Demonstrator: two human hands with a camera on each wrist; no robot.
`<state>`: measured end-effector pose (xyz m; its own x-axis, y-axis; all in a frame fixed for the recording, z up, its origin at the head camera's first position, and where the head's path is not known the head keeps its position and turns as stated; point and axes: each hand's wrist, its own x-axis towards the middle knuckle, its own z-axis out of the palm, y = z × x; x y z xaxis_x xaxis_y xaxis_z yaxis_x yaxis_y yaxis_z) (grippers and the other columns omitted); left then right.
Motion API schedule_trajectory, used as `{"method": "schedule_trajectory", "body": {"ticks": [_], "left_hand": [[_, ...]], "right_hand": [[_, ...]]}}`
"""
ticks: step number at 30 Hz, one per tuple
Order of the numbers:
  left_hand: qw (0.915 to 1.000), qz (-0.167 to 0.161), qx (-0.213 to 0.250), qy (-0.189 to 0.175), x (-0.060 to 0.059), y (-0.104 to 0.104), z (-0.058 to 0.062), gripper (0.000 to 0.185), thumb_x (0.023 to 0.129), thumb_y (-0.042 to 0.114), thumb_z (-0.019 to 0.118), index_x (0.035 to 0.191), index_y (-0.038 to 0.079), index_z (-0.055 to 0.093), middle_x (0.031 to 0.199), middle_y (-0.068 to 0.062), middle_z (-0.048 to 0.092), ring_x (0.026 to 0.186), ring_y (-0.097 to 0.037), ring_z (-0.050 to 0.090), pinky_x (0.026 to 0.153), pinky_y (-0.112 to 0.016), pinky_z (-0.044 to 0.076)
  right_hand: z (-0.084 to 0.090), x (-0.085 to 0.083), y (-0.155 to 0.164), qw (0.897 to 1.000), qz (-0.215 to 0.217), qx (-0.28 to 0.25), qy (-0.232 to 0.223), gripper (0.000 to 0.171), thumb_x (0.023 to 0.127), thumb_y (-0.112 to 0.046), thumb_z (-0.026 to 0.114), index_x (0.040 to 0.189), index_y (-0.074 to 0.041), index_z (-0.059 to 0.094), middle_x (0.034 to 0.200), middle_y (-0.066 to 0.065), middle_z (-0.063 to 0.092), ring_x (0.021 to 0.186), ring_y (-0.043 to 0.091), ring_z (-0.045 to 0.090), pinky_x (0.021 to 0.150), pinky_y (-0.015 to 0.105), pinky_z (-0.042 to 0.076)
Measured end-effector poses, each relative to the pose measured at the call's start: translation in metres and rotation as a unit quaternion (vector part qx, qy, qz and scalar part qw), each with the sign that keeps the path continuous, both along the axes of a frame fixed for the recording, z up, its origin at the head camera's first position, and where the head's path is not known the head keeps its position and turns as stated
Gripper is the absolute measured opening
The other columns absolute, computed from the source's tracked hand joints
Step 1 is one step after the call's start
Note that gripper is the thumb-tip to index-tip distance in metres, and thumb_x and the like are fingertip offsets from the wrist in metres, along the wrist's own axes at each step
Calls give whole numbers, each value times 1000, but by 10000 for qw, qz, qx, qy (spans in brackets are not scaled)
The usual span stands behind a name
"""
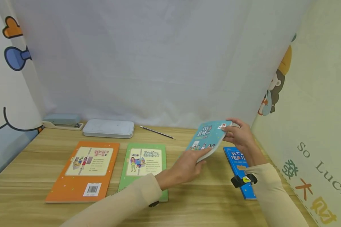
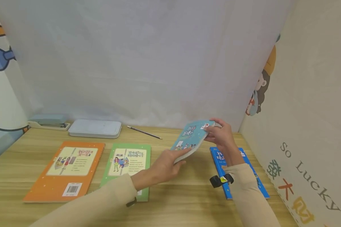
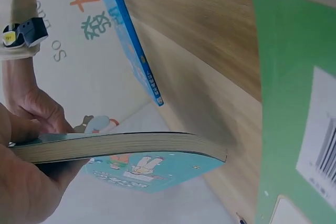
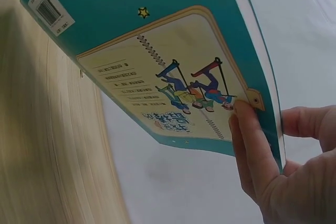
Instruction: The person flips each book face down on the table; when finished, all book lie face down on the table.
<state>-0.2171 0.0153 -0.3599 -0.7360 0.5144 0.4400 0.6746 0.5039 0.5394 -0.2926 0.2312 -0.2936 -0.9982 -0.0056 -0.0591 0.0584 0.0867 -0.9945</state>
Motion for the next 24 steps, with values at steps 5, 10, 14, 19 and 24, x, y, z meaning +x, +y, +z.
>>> {"method": "schedule_trajectory", "body": {"ticks": [5,10,14,19,24], "left_hand": [[9987,-45,378,-336,-2,-2,2,46,97,5,61,142,8,55,135,-17,63,99,-19,68,75,-21,51],[9971,-53,589,-485,-3,-4,3,43,97,3,61,140,8,59,126,-22,68,67,-12,53,54,-15,35],[9958,-96,736,-544,-3,-5,3,42,96,1,60,138,6,60,113,-24,72,52,-6,43,48,-14,32],[9932,-164,990,-583,-3,-7,3,41,97,-1,58,138,3,59,100,-25,74,43,-3,35,44,-14,31],[9925,-162,1137,-411,-3,-10,3,41,97,-2,58,138,0,58,109,-26,72,49,-5,43,49,-15,37]], "right_hand": [[-1,-1,0,9999,66,88,1,51,98,0,55,146,-3,39,98,4,62,71,12,74,71,29,62],[-3,-2,-2,9996,96,257,-3,54,97,0,55,148,-1,35,110,16,58,70,12,74,71,30,62],[-5,-2,-4,9987,115,498,41,53,98,-3,57,147,1,35,122,31,56,70,11,74,72,31,62],[-3,-1,-5,9970,190,746,16,55,99,-7,56,148,0,32,133,38,49,71,10,74,76,33,61],[-2,1,-7,9959,280,863,-37,58,101,-11,55,152,-4,28,124,29,53,73,11,73,80,36,61]]}}
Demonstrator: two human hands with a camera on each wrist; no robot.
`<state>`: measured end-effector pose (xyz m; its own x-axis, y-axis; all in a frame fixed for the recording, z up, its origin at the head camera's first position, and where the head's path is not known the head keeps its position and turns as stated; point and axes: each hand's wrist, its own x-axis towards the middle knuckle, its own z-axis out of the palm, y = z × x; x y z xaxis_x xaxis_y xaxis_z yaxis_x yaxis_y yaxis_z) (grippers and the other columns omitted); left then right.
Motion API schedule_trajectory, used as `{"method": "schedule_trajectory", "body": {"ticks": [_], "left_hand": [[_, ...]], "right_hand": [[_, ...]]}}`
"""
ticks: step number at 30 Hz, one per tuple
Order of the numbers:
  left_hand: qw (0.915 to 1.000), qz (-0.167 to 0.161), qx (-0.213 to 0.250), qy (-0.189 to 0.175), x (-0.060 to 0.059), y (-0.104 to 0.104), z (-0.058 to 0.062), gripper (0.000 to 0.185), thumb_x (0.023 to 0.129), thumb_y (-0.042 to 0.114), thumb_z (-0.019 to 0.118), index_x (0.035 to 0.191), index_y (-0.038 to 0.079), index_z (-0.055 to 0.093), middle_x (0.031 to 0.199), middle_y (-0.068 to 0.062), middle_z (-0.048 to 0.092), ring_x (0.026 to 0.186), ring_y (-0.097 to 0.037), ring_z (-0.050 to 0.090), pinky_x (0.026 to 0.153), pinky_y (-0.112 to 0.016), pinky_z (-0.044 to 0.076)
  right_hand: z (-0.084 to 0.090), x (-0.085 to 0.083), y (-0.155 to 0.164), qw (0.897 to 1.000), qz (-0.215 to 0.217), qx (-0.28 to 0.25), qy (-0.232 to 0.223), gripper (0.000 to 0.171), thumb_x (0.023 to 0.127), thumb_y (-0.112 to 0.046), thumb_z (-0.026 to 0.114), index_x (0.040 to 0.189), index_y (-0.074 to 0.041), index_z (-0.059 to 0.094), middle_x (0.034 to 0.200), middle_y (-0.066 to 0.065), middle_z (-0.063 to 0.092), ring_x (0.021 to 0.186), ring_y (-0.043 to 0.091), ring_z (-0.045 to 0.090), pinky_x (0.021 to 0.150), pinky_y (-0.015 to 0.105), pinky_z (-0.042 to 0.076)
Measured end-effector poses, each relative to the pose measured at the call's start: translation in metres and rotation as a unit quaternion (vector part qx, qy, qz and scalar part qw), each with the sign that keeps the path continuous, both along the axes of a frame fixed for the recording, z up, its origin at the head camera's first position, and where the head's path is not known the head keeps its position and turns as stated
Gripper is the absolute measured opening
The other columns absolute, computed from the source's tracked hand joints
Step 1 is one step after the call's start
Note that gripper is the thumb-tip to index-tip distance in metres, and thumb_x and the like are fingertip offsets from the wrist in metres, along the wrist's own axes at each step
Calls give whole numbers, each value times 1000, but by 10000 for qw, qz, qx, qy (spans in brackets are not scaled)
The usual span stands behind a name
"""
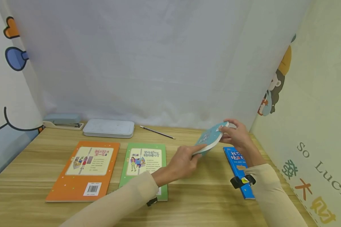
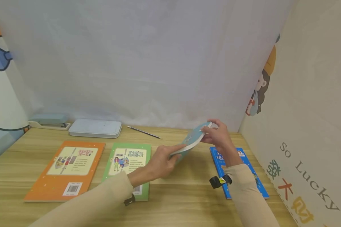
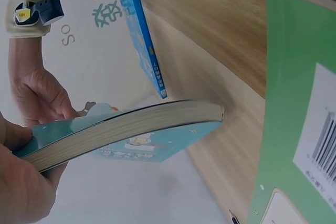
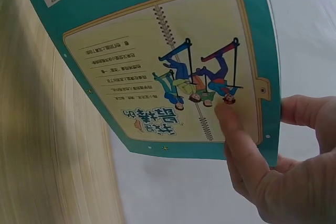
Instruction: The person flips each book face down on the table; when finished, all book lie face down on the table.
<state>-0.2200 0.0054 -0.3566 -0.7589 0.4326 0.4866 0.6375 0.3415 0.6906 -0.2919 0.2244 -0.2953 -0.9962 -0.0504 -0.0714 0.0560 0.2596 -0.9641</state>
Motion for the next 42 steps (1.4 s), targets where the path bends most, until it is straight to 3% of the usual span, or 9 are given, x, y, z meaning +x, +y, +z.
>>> {"method": "schedule_trajectory", "body": {"ticks": [3,8,12,17,24,28,31,38,42], "left_hand": [[9998,63,97,167,0,-2,0,41,96,-4,59,137,-1,58,120,-27,68,58,-10,53,54,-16,43],[9982,222,401,376,-2,-5,1,40,94,-6,59,134,-4,59,119,-28,68,72,-20,67,61,-19,51],[9958,374,635,548,-4,-7,0,39,94,-6,59,133,-6,59,120,-29,67,85,-27,74,68,-27,59],[9916,507,925,745,-6,-9,1,38,94,-6,57,132,-8,59,117,-28,69,99,-35,73,77,-38,62],[9868,477,1238,927,-5,-11,8,38,94,-6,58,132,-9,59,119,-28,68,99,-36,73,77,-35,62],[9826,492,1425,1084,-5,-11,12,38,93,-7,58,130,-10,60,118,-29,68,98,-38,73,76,-34,62],[9805,449,1539,1133,-4,-12,15,37,93,-7,58,130,-10,60,118,-30,68,98,-38,73,76,-33,62],[9745,350,1747,1365,1,-11,21,38,92,-8,59,130,-9,61,117,-28,69,97,-38,74,76,-33,62],[9710,318,1826,1511,4,-9,25,37,91,-8,59,129,-10,61,116,-29,69,95,-38,74,76,-32,62]], "right_hand": [[-2,0,-1,10000,60,-52,-12,60,102,-13,54,154,-5,25,126,26,50,75,11,72,79,35,61],[-4,-2,-3,9995,277,-132,77,66,104,-20,50,158,-7,15,136,32,42,80,7,71,83,33,61],[-6,-4,-2,9988,423,-155,171,72,104,-28,53,159,-7,12,127,21,48,87,5,70,94,36,56],[-9,-4,2,9982,460,-342,197,68,102,-42,51,153,-6,23,119,7,55,100,7,66,102,40,51],[-18,-7,7,9959,541,-728,-2,76,99,-59,43,157,-13,25,127,9,52,115,18,64,107,48,46],[-25,-10,9,9936,654,-911,-107,80,97,-65,40,159,-18,22,146,23,39,138,39,47,110,54,41],[-32,-11,9,9914,797,-1031,-123,79,97,-65,38,160,-22,19,156,28,27,145,46,33,110,59,38],[-47,-14,11,9839,1077,-1414,-194,66,100,-61,34,158,-33,22,162,27,14,149,49,20,111,62,37],[-55,-15,11,9757,1141,-1854,-243,58,103,-57,35,156,-33,30,161,22,15,150,45,18,108,54,45]]}}
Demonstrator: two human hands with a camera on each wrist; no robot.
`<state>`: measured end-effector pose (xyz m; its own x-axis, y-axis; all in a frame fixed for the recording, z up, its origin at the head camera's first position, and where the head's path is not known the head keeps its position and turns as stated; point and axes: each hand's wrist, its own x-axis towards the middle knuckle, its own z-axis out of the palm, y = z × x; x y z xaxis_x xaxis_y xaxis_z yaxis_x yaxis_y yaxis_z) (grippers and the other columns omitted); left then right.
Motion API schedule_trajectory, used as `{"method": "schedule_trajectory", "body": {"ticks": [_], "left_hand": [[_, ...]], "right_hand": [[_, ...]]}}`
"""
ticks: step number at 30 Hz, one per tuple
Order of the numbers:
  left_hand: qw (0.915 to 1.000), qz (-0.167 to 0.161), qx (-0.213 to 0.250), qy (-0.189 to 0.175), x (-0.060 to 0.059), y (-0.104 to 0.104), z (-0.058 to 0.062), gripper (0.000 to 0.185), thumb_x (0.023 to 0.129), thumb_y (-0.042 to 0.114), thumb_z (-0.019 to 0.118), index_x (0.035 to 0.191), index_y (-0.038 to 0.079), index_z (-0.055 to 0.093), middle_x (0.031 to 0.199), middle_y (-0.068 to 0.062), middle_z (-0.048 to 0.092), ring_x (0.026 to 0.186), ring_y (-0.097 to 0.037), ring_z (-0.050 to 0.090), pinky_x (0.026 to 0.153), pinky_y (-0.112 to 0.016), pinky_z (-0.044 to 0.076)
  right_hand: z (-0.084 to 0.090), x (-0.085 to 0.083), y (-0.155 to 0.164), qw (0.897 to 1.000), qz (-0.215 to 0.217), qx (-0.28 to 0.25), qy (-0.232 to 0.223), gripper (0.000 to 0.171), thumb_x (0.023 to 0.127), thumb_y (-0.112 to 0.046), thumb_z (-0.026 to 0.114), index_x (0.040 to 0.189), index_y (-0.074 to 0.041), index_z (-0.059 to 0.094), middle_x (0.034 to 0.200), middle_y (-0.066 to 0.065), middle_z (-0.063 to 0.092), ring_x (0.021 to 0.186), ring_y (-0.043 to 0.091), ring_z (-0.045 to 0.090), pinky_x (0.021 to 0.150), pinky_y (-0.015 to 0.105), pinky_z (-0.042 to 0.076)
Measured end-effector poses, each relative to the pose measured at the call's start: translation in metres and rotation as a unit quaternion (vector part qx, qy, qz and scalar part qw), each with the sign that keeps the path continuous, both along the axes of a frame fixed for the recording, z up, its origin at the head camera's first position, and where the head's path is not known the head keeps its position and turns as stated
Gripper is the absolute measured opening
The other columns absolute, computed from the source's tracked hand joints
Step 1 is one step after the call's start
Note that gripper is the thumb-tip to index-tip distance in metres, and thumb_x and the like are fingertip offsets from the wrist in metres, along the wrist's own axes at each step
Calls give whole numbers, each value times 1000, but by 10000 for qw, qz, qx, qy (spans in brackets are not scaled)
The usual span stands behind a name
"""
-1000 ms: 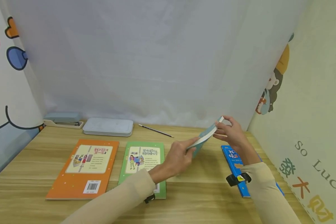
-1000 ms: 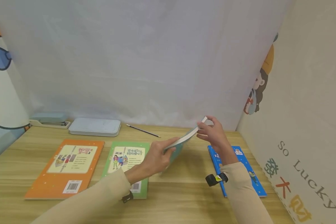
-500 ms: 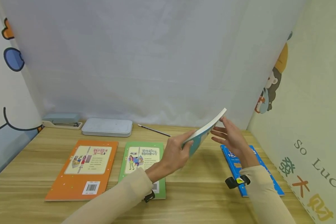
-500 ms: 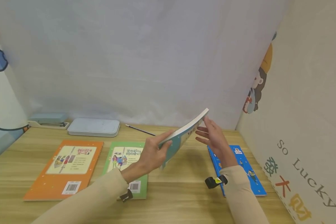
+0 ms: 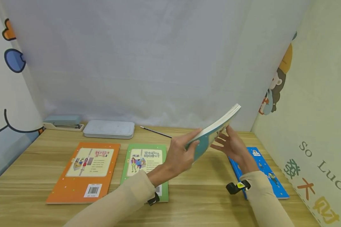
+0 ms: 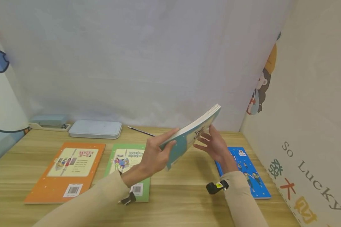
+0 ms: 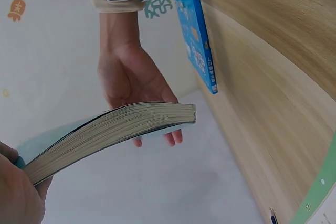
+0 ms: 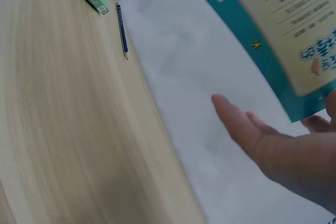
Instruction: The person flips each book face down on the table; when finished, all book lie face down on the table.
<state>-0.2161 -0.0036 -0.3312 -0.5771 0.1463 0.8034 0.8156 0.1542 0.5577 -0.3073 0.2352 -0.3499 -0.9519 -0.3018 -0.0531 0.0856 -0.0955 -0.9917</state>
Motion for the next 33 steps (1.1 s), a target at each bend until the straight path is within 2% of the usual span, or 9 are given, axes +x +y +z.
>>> {"method": "schedule_trajectory", "body": {"ticks": [3,6,10,12,17,24,33], "left_hand": [[10000,-26,62,-71,2,1,3,37,91,-8,60,128,-10,61,117,-29,69,97,-38,74,77,-32,62],[9996,-80,143,-251,4,1,5,37,92,-8,60,129,-9,61,118,-29,68,97,-38,73,77,-30,61],[9985,-212,198,-471,6,0,7,38,92,-8,59,130,-7,61,120,-28,68,99,-39,73,76,-28,61],[9982,-237,191,-511,6,0,7,38,92,-8,58,130,-7,61,121,-28,68,100,-39,72,76,-28,61],[9983,-211,191,-507,7,0,6,38,92,-8,58,131,-8,61,120,-28,68,99,-39,73,76,-29,61],[9979,-177,163,-593,6,-1,4,39,92,-7,59,131,-6,61,122,-27,67,100,-38,73,77,-28,61],[9930,-59,52,-1177,13,0,9,39,94,-4,58,133,-2,61,126,-25,66,101,-36,73,74,-26,60]], "right_hand": [[-5,1,0,9994,171,-292,21,53,105,-50,33,155,-33,30,156,13,24,149,41,21,101,43,52],[-9,2,0,9977,353,-577,87,45,108,-42,31,152,-38,32,148,4,36,143,34,35,95,37,56],[-15,3,0,9929,544,-1050,146,42,109,-29,34,150,-39,33,136,-3,49,124,20,56,93,38,57],[-18,2,0,9895,630,-1292,148,44,110,-22,32,151,-37,32,134,-3,53,118,17,61,92,39,57],[-20,0,-1,9825,677,-1734,59,48,110,-12,29,153,-34,28,128,-1,58,112,19,65,90,40,59],[-24,2,-1,9785,742,-1924,17,50,110,-8,26,154,-32,24,123,2,60,106,20,67,87,40,60],[-28,1,-4,9769,612,-2048,-82,40,110,-8,28,137,-33,41,115,4,63,103,22,69,85,41,60]]}}
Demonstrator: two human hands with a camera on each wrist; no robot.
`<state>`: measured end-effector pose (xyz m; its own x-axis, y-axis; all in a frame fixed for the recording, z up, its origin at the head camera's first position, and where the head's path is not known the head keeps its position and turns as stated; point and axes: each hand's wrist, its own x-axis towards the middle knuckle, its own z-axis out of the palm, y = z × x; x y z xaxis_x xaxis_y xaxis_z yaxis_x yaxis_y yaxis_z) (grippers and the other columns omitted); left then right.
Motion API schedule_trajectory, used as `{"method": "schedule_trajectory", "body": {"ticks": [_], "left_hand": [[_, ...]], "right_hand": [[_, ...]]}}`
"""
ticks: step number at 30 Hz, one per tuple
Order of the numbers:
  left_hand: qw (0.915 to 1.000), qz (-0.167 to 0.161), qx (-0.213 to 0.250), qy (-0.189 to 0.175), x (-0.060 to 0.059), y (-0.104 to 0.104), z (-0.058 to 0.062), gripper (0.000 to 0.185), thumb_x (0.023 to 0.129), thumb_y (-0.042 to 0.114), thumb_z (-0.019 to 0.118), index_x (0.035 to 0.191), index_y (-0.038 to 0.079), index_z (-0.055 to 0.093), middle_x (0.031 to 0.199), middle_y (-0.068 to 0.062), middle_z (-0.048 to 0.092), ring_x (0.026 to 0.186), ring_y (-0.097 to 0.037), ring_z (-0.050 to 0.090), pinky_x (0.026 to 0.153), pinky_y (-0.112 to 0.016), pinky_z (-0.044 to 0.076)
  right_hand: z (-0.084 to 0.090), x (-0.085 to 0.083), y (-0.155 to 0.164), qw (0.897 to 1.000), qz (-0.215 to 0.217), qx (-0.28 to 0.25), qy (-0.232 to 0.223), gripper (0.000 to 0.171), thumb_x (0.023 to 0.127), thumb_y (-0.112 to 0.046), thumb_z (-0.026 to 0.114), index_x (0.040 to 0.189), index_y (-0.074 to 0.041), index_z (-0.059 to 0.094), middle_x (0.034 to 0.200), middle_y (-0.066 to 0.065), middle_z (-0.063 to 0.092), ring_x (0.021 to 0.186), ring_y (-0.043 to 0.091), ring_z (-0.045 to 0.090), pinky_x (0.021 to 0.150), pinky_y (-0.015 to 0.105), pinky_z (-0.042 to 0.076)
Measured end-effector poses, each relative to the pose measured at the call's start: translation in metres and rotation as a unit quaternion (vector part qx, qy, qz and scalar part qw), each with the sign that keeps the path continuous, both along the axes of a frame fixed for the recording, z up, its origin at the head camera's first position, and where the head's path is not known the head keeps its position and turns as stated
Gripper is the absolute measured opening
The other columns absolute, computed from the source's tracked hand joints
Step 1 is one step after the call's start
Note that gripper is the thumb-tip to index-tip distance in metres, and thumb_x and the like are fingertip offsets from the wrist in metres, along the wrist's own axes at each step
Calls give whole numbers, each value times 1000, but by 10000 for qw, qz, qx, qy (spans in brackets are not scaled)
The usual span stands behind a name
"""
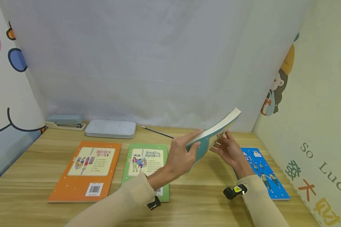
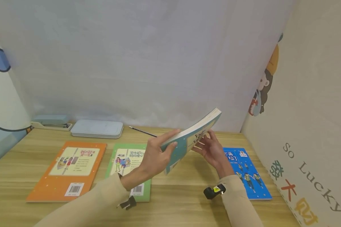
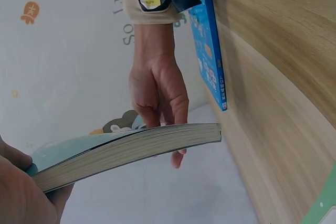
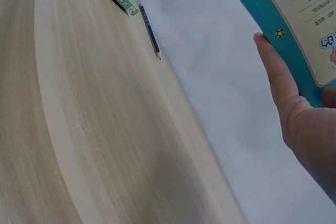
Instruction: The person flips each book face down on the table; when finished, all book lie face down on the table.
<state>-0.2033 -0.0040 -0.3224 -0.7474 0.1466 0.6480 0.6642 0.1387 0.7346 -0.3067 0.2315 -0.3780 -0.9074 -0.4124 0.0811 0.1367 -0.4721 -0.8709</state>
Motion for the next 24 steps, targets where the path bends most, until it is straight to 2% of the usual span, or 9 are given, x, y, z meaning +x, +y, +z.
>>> {"method": "schedule_trajectory", "body": {"ticks": [5,10,15,18,20,24], "left_hand": [[9992,104,-236,-303,3,1,5,40,92,-4,61,132,3,64,125,-22,68,103,-35,72,78,-35,61],[9971,186,-652,-335,6,0,8,42,91,-4,63,132,6,64,122,-20,70,106,-34,71,83,-43,60],[9924,82,-1223,-136,5,-4,11,48,89,-9,59,134,7,63,123,-19,70,99,-28,72,75,-32,58],[9864,-66,-1639,-86,3,-8,16,57,85,-15,53,135,10,63,127,-15,69,89,-22,67,69,-27,51],[9804,-162,-1963,-86,1,-10,20,64,82,-18,50,137,12,62,131,-13,67,89,-22,63,69,-27,48],[9593,-337,-2796,-188,-1,-14,29,74,80,-20,49,144,17,55,142,-10,60,103,-22,61,71,-28,47]], "right_hand": [[-4,-1,1,9998,61,-205,-58,35,109,-7,27,123,-29,50,112,3,64,100,23,69,84,43,61],[-8,1,2,9996,46,-256,-52,38,109,-4,26,118,-28,54,112,1,61,99,22,68,84,43,61],[-11,1,3,9994,-42,-343,-75,36,109,-4,27,116,-28,53,109,2,60,98,23,67,84,43,61],[-11,1,3,9993,-126,-353,-73,35,109,-4,29,117,-28,51,112,2,62,101,24,68,84,44,60],[-10,2,3,9994,-199,-279,-59,34,109,-5,30,119,-29,50,115,0,63,103,24,69,85,44,60],[-9,2,4,9995,-321,-62,-47,34,109,-7,29,122,-32,48,119,-1,64,105,24,69,84,43,61]]}}
